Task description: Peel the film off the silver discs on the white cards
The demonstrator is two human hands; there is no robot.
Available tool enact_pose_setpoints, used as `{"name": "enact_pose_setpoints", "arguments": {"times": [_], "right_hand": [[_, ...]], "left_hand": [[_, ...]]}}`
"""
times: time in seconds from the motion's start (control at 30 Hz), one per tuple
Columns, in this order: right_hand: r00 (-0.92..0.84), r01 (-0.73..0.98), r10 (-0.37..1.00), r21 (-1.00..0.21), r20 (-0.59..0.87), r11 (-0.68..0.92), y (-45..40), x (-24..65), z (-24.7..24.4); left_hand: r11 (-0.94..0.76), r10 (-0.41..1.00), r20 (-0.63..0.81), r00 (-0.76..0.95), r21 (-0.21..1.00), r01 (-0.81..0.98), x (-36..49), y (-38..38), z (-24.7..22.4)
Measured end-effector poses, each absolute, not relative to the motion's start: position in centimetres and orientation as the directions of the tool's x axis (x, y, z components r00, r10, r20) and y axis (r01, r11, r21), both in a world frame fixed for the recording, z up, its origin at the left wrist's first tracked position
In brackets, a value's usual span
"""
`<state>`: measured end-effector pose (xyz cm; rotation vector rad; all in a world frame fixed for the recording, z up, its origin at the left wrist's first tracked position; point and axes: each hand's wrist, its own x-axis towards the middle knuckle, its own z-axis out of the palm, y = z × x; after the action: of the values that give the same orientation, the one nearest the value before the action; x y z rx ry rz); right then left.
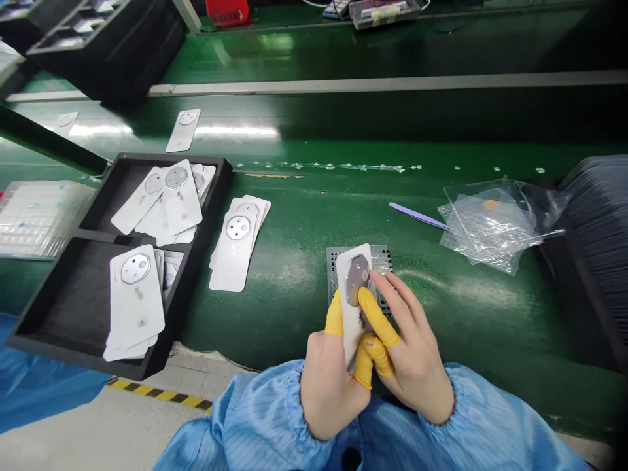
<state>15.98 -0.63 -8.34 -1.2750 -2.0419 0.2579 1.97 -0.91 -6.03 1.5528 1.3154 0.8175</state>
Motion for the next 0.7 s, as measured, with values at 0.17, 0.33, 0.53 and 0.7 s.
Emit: {"name": "enact_pose_setpoints", "arguments": {"times": [0.17, 0.33, 0.53, 0.7], "right_hand": [[-0.192, 0.339, 0.928, -0.866, 0.319, 0.367, -0.2, 16.1, -9.1], [0.100, -0.061, 0.979, -0.981, 0.179, 0.185, 0.4, 15.7, -9.3], [0.082, 0.036, 0.986, -0.989, 0.148, 0.145, 0.1, 14.9, -10.2], [-0.130, 0.460, 0.950, -0.831, 0.285, 0.313, 0.6, 16.6, -10.6]], "left_hand": [[0.162, 0.972, -0.147, 0.181, 0.984, -0.072, 2.3, -0.1, -5.8], [0.258, 0.948, -0.172, 0.269, 0.908, -0.331, 1.5, 1.3, -5.8], [0.423, 0.903, -0.380, 0.202, 0.869, -0.256, 0.2, 2.1, -6.9], [0.351, 0.934, -0.355, 0.021, 0.908, -0.228, -2.6, 2.8, -8.2]]}}
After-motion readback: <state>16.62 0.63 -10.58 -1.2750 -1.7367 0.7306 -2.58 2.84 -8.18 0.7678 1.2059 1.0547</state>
